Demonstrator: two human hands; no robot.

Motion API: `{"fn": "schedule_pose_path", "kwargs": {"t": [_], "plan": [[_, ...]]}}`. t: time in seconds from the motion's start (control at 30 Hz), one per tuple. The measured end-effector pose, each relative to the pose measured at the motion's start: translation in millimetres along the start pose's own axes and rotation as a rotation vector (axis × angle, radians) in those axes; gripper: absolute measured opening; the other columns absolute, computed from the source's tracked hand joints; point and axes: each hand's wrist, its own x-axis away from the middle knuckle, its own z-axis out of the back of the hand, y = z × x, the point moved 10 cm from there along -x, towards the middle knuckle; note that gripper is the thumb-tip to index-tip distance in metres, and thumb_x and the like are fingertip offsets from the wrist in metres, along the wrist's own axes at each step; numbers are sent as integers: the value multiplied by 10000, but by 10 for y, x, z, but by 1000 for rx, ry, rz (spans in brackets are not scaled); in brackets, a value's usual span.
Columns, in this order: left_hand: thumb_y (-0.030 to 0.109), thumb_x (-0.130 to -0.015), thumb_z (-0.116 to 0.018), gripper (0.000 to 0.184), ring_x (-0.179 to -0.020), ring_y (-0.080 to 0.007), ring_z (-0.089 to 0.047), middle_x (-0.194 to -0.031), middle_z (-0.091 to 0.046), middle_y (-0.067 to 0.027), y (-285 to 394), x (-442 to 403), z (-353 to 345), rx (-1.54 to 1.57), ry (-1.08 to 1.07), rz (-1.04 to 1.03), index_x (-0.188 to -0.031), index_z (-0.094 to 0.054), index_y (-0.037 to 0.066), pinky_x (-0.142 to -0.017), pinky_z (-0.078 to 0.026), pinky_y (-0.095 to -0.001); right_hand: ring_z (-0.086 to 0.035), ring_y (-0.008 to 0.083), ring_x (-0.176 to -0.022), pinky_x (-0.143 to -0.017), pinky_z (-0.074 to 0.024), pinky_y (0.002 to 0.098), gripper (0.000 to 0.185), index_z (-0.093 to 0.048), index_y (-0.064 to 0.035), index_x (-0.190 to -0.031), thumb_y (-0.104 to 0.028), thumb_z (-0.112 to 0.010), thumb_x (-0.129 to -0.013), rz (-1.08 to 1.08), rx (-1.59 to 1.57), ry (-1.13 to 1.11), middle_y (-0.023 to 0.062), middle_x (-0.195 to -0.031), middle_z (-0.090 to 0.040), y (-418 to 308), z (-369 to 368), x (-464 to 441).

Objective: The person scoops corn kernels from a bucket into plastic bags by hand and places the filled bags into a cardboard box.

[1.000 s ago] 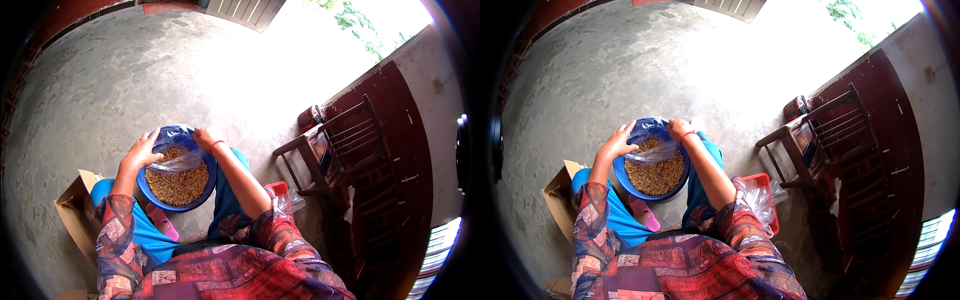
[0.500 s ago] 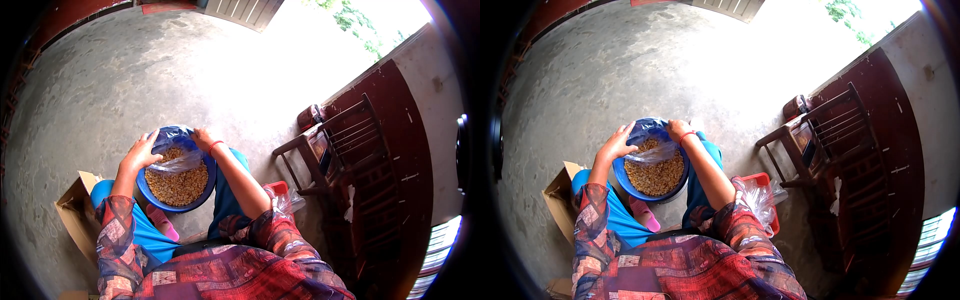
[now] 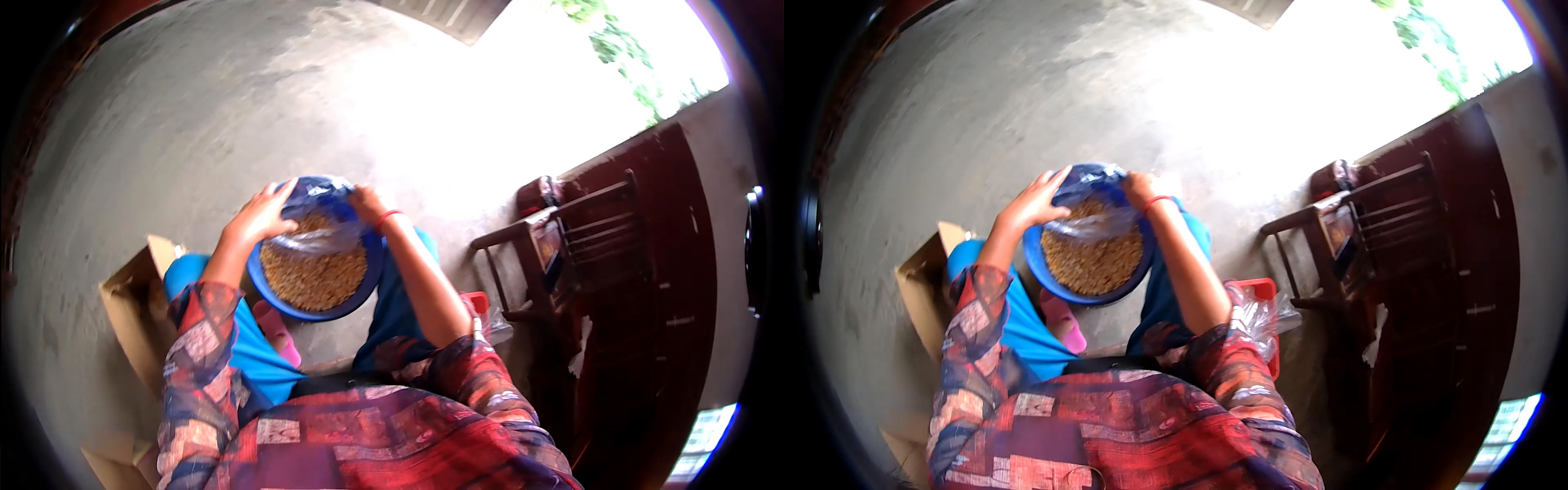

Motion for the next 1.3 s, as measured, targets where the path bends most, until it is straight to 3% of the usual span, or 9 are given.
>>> {"fn": "schedule_pose_path", "kwargs": {"t": [0.33,0.4,0.47,0.5,1.03,1.13,1.2,1.23,1.3], "plan": [[260,-636,-684,877,-1108,-370,-432,-1249,-375,-212,-42,12,-41,-36,-70,99,-1372,-215,181,-929,-382,-403,-582,358,-818,-728,-455,438,315,-579,-97,-934,-352,-430,-823,47,-33,16,186,-858,-610,-5,35,-18],[262,-637,-688,881,-1112,-370,-430,-1260,-366,-211,-63,7,-52,-46,-79,114,-1375,-211,186,-934,-379,-404,-559,390,-833,-728,-439,459,306,-560,-60,-927,-319,-433,-823,51,-53,-19,221,-863,-590,-30,1,25],[260,-640,-692,884,-1118,-367,-427,-1274,-355,-210,-68,-8,-60,-50,-76,103,-1377,-206,200,-940,-374,-406,-528,426,-841,-723,-419,485,290,-535,-19,-911,-277,-439,-818,136,-237,185,265,-865,-560,-42,94,46],[259,-642,-694,880,-1120,-369,-426,-1277,-354,-209,-67,-7,-59,-38,-73,100,-1376,-211,208,-940,-375,-405,-506,448,-843,-717,-404,500,276,-515,4,-896,-248,-441,-813,132,-267,102,292,-861,-536,-36,41,11],[254,-642,-695,877,-1086,-371,-458,-1262,-371,-217,-99,-28,-74,-21,-64,89,-1374,-214,208,-926,-389,-404,-541,430,-832,-727,-433,481,283,-540,-15,-911,-257,-444,-801,82,-176,62,264,-859,-571,44,-26,-55],[257,-661,-679,755,-1080,-369,-463,-1259,-386,-202,-27,-47,28,3,55,-9,-1325,-332,167,-925,-392,-386,-542,428,-833,-728,-433,481,283,-541,-14,-909,-257,-445,-801,89,-188,33,266,-863,-570,22,-35,-53],[246,-694,-649,538,-1069,-346,-469,-1239,-430,-159,231,41,448,-211,495,-171,-1194,-497,116,-919,-394,-369,-542,427,-835,-726,-433,480,285,-540,-12,-909,-259,-447,-800,91,-177,59,267,-865,-570,1,10,-35],[217,-718,-616,301,-941,-291,-550,-1061,-570,-133,324,107,631,-93,579,-195,-979,-622,67,-819,-445,-349,-542,427,-835,-726,-433,480,285,-540,-12,-909,-259,-447,-800,91,-180,56,267,-866,-570,9,-2,-48],[203,-721,-604,248,-854,-275,-573,-946,-601,-129,326,58,611,82,388,-145,-915,-636,52,-761,-456,-345,-540,429,-832,-725,-433,478,286,-538,-12,-909,-259,-450,-798,95,-191,21,267,-859,-569,20,-41,-62]]}}
